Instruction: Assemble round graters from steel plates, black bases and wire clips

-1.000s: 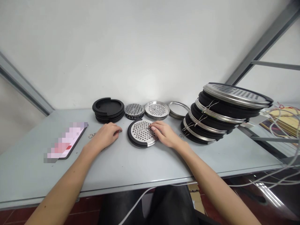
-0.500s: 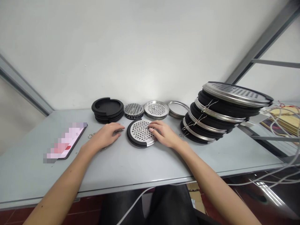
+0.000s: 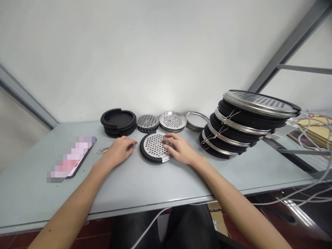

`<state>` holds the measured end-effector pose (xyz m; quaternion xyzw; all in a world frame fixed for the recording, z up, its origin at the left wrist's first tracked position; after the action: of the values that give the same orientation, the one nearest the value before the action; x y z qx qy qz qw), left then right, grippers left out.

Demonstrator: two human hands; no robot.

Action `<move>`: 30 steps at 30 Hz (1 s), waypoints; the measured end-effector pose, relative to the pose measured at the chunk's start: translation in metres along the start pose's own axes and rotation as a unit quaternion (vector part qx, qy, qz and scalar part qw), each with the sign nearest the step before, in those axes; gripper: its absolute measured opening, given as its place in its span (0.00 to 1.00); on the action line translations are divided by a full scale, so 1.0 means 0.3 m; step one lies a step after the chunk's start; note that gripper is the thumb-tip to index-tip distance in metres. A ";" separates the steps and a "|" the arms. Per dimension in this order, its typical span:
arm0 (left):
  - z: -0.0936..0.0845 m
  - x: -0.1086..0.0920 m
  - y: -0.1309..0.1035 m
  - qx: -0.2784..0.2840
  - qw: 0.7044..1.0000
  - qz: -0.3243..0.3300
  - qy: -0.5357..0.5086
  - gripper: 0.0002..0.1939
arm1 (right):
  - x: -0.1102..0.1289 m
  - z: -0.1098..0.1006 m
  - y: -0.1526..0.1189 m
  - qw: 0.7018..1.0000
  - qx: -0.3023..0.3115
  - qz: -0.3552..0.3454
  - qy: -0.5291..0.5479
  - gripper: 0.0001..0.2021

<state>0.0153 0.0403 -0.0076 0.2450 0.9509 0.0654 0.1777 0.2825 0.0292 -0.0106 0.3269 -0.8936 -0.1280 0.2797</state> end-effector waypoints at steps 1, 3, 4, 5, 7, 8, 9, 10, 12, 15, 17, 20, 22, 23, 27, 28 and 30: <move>0.000 -0.005 -0.001 0.006 1.000 0.000 0.003 0.17 | -0.001 0.004 -0.001 1.000 0.005 0.000 0.002 0.18; 0.001 -0.017 -0.001 0.019 1.000 0.005 0.010 0.16 | -0.001 0.010 -0.002 1.000 0.015 -0.002 0.009 0.19; 0.003 -0.022 -0.001 0.024 1.000 0.006 0.013 0.16 | 0.000 0.013 -0.002 1.000 0.020 -0.005 0.011 0.19; 0.004 -0.026 -0.001 0.029 0.999 0.006 0.016 0.16 | 0.002 0.015 -0.002 1.000 0.023 -0.008 0.013 0.19; 0.006 -0.031 0.001 0.037 0.999 0.002 0.018 0.15 | 0.004 0.016 -0.002 0.999 0.026 -0.010 0.015 0.20; 0.007 -0.032 0.001 0.042 0.999 0.002 0.015 0.15 | 0.005 0.016 -0.001 1.000 0.024 -0.009 0.017 0.19; 0.006 -0.032 0.002 0.046 0.999 0.007 0.011 0.15 | 0.005 0.015 0.000 1.000 0.022 -0.007 0.020 0.19; 0.005 -0.031 0.001 0.050 0.999 0.015 0.006 0.15 | 0.003 0.013 0.001 1.000 0.018 -0.005 0.023 0.19; -0.002 -0.024 0.000 0.045 0.999 0.026 0.001 0.15 | -0.003 0.007 0.002 1.000 0.008 0.000 0.029 0.19; -0.026 0.001 -0.003 0.008 1.000 -0.008 -0.005 0.14 | -0.016 -0.005 0.003 0.999 -0.012 0.008 0.030 0.19; -0.048 0.010 -0.007 -0.029 0.998 -0.041 -0.024 0.14 | -0.021 -0.013 0.003 0.999 -0.028 0.011 0.029 0.19; -0.088 -0.009 -0.014 -0.106 0.989 -0.056 -0.091 0.13 | -0.018 -0.018 0.003 0.999 -0.044 0.011 0.030 0.18; -0.106 -0.038 -0.017 -0.154 0.972 -0.061 -0.164 0.13 | -0.007 -0.017 0.003 0.998 -0.046 0.004 0.035 0.17; -0.108 -0.055 -0.017 -0.166 0.961 -0.067 -0.212 0.13 | 0.001 -0.016 0.003 0.998 -0.046 -0.003 0.039 0.17; -0.062 -0.130 -0.008 -0.139 0.881 -0.083 -0.444 0.15 | 0.044 -0.007 0.001 0.997 -0.039 -0.035 0.063 0.17; -0.045 -0.149 -0.006 -0.123 0.869 -0.079 -0.472 0.14 | 0.056 -0.003 0.000 0.996 -0.031 -0.043 0.072 0.16; -0.016 -0.185 -0.005 -0.096 0.856 -0.054 -0.505 0.12 | 0.079 0.005 -0.002 0.994 -0.015 -0.059 0.095 0.16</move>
<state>0.0582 0.0117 0.0136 0.1741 0.7311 0.0141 0.6595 0.2671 0.0132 -0.0021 0.3854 -0.8403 -0.1257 0.3598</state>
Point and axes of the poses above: each hand's wrist, its own y-axis towards the middle knuckle, its own z-axis out of the palm, x = y × z, the point moved 3 cm from there along y, towards the middle knuckle, and after that the axes turned 2 degrees about -y, right-handed, at the moved point
